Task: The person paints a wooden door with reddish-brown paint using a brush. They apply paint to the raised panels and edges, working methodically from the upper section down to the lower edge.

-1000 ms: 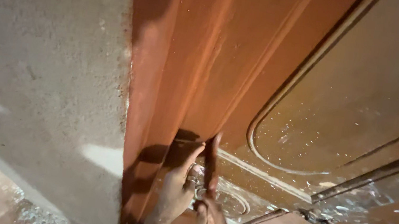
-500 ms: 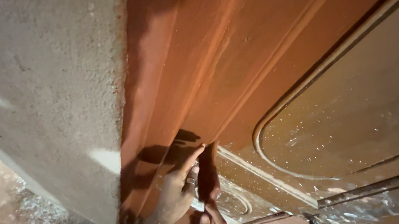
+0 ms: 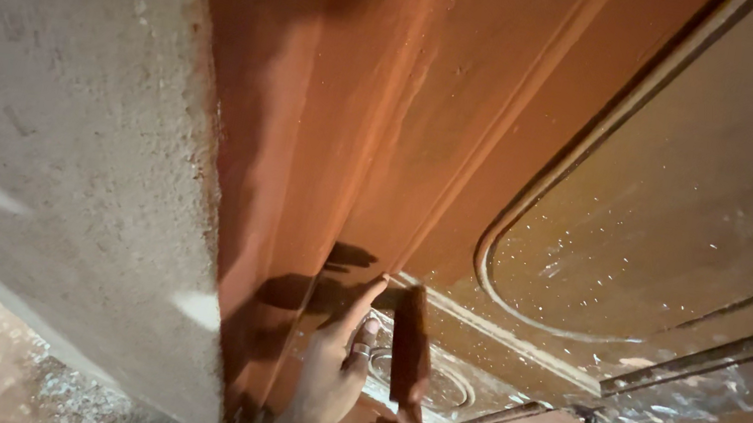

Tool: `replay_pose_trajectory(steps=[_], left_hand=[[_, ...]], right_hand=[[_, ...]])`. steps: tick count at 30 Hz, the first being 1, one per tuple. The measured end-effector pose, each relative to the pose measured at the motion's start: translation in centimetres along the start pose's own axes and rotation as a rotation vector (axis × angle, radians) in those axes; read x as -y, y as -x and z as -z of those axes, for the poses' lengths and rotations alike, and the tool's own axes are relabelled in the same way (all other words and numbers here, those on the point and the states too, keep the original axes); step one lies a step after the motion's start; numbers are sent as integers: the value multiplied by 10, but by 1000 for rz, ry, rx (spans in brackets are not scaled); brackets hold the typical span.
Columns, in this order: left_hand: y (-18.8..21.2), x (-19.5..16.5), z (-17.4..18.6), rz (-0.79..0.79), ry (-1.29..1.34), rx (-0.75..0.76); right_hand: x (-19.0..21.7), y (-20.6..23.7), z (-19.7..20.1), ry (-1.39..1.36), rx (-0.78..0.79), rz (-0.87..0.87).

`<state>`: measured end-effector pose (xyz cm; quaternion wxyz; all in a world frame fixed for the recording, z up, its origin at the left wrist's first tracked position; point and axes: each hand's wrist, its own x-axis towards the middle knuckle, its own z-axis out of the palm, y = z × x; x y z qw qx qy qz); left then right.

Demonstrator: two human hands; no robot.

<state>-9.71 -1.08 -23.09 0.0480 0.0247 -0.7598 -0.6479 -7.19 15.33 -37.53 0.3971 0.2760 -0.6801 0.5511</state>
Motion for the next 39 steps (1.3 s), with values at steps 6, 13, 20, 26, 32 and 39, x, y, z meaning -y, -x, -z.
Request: replay_pose_trajectory(steps=[6,13,20,26,32,39], left_hand=[[1,-9,1,-641,14,-228],[0,-18,-7,-189,-14,-101],[-1,-8,-13,-361,2,-191],[5,-4,-9,-349,99,-252],[8,-7,-13,-223,48,-193],[19,-31,-11,-372,120,-222]], right_hand=[[-11,4,19,-67,-22,-1],[-27,14,43,-74,-111,-230],[-44,45,44,-298,168,-189],[-53,47,46,-187,-24,-256],[-88,42,93,-772,249,53],[-69,70,27,-209,69,-282]])
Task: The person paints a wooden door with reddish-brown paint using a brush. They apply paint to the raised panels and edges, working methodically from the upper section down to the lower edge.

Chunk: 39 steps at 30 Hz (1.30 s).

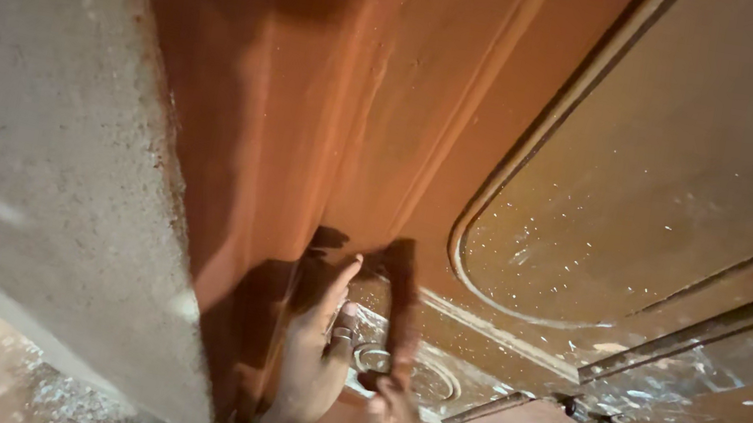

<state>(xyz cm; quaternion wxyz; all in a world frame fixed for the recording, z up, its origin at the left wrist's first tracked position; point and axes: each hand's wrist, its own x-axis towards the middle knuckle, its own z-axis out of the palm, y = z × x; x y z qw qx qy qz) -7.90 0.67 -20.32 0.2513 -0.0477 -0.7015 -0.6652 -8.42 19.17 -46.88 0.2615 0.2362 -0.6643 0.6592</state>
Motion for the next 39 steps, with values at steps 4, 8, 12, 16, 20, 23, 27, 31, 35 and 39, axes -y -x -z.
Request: replay_pose_trajectory(steps=[4,8,12,16,20,23,27,31,35,39], left_hand=[[-3,-7,-10,35,-120,35],[2,-6,-17,-309,-17,-30],[8,-2,-23,195,-70,-8],[7,4,-26,-1,-75,-44],[5,7,-27,4,-68,-21],[5,6,-28,71,-119,-19],[4,-2,-28,-5,-60,-58],[0,-10,-27,13,-62,-68],[2,-6,-32,88,-78,-10],[5,13,-42,175,-94,36]], right_hand=[[27,-17,55,9,-134,-63],[48,-20,71,-28,-63,-127],[53,-6,5,19,19,-114],[53,-15,-9,86,-116,-91],[56,-28,51,57,-205,-115],[60,-20,58,9,-107,-155],[57,-11,5,47,15,-123],[50,-25,-1,93,-145,-93],[50,-29,68,66,-200,-123],[48,-14,85,27,-112,-176]])
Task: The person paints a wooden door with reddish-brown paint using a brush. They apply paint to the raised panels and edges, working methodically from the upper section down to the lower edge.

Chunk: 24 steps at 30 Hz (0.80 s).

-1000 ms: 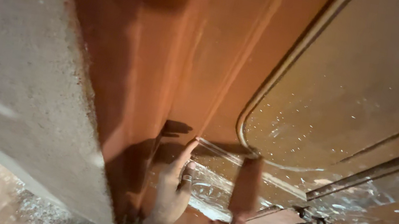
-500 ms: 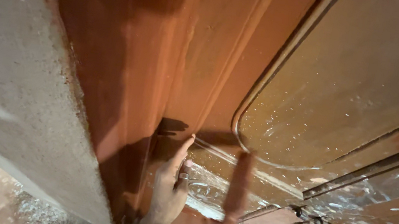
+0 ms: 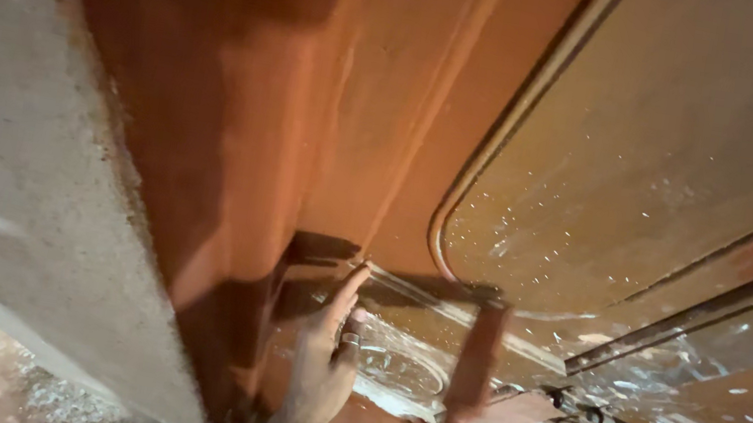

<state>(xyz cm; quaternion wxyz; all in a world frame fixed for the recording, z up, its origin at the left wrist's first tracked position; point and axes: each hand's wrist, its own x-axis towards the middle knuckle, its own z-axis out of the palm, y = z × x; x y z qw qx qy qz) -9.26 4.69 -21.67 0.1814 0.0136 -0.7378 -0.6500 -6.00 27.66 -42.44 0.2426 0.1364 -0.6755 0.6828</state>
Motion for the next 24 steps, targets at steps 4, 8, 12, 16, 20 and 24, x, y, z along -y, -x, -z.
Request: replay_pose_trajectory(steps=[4,8,12,16,20,24], left_hand=[[8,16,-8,111,23,11],[11,18,-9,43,226,-18],[11,20,-13,-94,161,-29],[13,32,-20,-283,199,-62],[14,47,-20,-20,114,-131],[18,51,-15,-61,192,-213]], right_hand=[[-6,19,-57,31,112,28],[-7,14,-69,87,32,65],[-4,-2,1,56,-81,32],[6,6,17,31,-29,-61],[21,32,-58,56,110,-60],[22,24,-87,124,71,77]])
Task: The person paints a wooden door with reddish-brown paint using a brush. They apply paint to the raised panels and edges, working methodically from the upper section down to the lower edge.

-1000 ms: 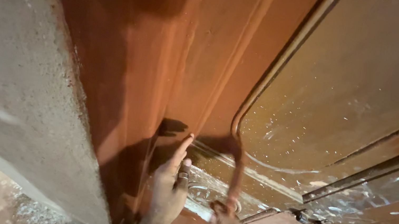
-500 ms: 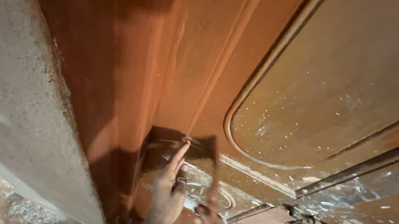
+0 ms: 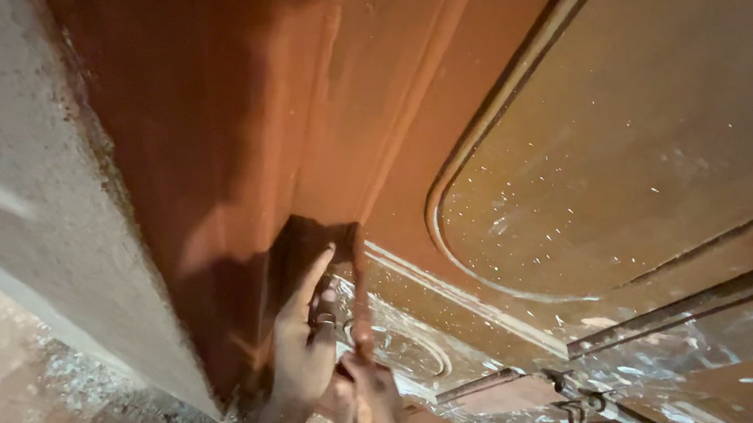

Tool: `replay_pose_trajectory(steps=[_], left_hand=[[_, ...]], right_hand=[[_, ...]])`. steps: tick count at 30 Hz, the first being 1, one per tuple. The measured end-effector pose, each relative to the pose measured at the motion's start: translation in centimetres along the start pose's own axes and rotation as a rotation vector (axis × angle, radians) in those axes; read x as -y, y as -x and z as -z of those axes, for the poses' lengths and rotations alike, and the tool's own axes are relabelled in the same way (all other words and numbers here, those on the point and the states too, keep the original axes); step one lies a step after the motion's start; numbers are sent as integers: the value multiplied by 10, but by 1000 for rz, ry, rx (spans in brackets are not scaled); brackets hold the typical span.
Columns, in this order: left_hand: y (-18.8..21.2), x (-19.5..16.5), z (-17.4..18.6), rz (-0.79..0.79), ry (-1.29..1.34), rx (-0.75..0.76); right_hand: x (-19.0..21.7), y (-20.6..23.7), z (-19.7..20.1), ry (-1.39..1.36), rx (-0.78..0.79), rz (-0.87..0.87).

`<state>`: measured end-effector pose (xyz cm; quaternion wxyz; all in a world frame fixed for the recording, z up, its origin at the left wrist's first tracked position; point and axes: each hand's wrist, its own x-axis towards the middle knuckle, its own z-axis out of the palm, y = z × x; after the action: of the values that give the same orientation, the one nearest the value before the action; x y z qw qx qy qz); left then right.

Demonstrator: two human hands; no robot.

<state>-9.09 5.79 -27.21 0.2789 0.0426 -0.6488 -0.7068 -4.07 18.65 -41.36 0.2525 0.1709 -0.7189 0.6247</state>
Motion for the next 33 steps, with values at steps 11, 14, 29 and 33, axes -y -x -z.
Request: replay_pose_trajectory(steps=[11,14,29,33], left_hand=[[20,-23,-23,-19,52,-46],[25,-36,-32,-99,26,-78],[54,-47,-57,-112,-128,-101],[57,-54,-60,-98,-114,-80]], right_hand=[[42,-37,127,-145,-138,-431],[62,-64,92,-739,-131,-1167],[27,-46,196,-40,-191,-72],[51,-47,160,-70,13,-139]])
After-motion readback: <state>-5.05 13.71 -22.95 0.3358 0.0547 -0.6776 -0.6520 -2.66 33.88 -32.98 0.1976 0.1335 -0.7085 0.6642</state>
